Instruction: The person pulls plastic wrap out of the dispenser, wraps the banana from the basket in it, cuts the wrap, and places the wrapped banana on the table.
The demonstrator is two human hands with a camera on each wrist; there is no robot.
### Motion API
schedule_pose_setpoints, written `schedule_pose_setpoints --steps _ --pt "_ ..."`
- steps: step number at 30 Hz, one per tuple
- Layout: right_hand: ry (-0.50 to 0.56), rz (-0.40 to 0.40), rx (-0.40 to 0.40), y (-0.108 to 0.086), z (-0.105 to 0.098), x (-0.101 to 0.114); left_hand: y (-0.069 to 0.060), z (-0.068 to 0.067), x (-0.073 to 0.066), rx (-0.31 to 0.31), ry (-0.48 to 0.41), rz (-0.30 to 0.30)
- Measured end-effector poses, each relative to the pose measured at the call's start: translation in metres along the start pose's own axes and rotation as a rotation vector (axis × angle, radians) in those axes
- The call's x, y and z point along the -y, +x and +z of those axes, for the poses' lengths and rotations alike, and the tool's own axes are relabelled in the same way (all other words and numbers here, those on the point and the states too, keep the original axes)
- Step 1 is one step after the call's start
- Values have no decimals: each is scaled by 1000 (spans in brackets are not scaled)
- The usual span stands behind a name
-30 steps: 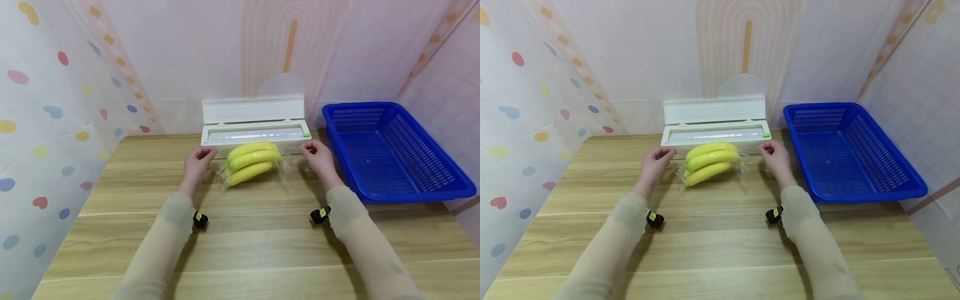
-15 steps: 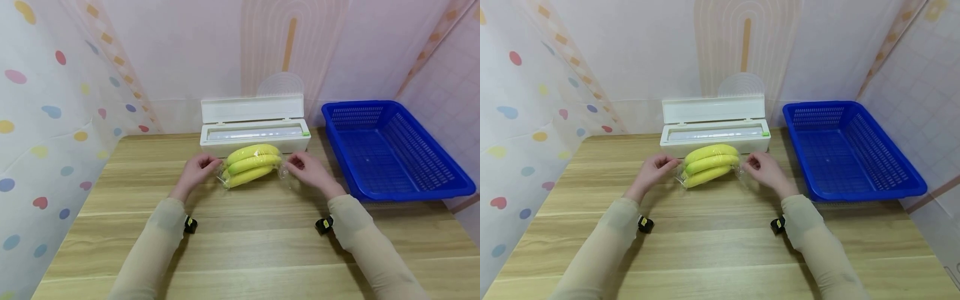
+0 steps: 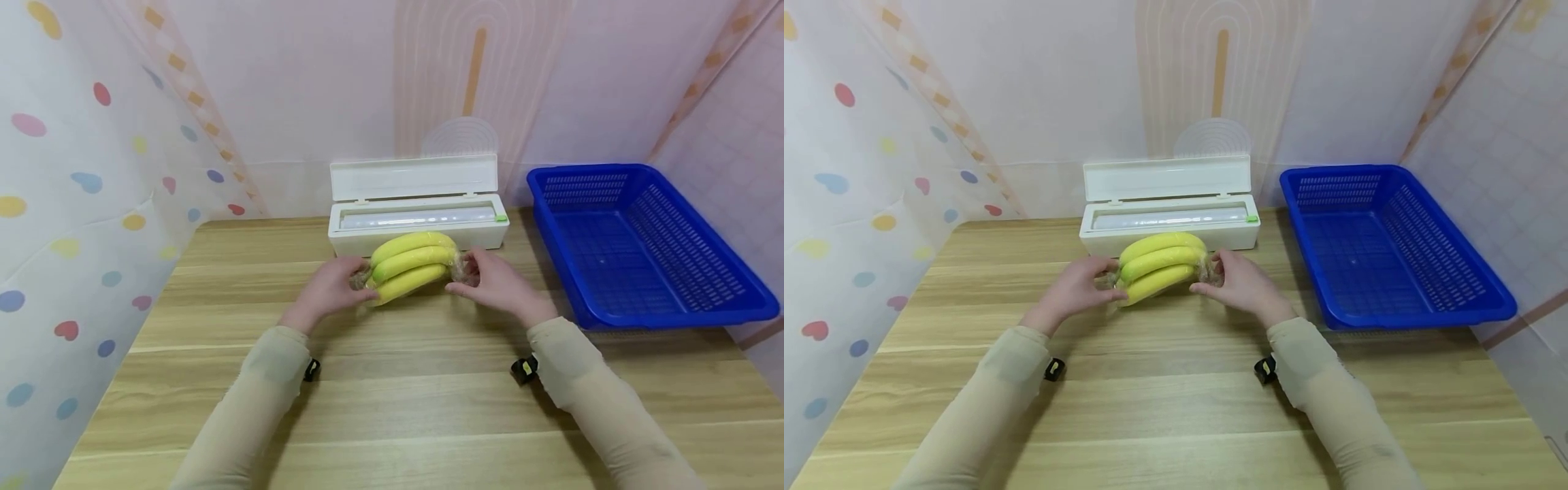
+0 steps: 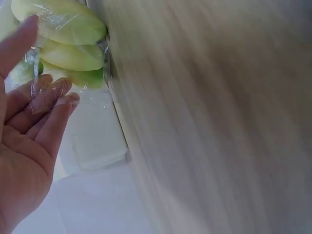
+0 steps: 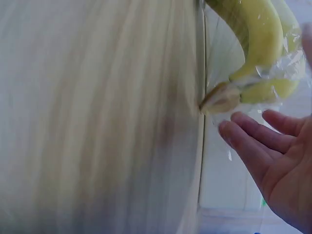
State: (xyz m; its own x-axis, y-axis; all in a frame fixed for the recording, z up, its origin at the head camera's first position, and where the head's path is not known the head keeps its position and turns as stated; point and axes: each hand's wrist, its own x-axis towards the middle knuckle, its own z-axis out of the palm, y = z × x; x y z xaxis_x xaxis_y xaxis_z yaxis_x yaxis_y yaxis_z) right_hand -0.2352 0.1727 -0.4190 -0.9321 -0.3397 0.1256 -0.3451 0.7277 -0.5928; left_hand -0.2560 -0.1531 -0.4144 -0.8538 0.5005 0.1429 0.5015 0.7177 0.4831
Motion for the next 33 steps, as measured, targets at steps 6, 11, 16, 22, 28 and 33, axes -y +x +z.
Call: schedule_pose_setpoints --steps 6,11,16,22,28,33 --pt "-76 -60 -137 6 9 -2 0 3 3 -47 -14 -10" --pt "-94 -21 -199 13 11 -6 3 4 1 -84 -11 -25" --pt "-125 4 -193 16 8 -4 5 3 -2 -91 -16 -60" --pt "-147 37 -161 18 5 -3 5 1 -2 -107 -23 -81" --pt "-143 63 -150 17 2 -3 1 -4 6 -123 -15 -101" --pt "-141 83 -132 16 0 -3 -2 -9 8 -119 -11 -110"
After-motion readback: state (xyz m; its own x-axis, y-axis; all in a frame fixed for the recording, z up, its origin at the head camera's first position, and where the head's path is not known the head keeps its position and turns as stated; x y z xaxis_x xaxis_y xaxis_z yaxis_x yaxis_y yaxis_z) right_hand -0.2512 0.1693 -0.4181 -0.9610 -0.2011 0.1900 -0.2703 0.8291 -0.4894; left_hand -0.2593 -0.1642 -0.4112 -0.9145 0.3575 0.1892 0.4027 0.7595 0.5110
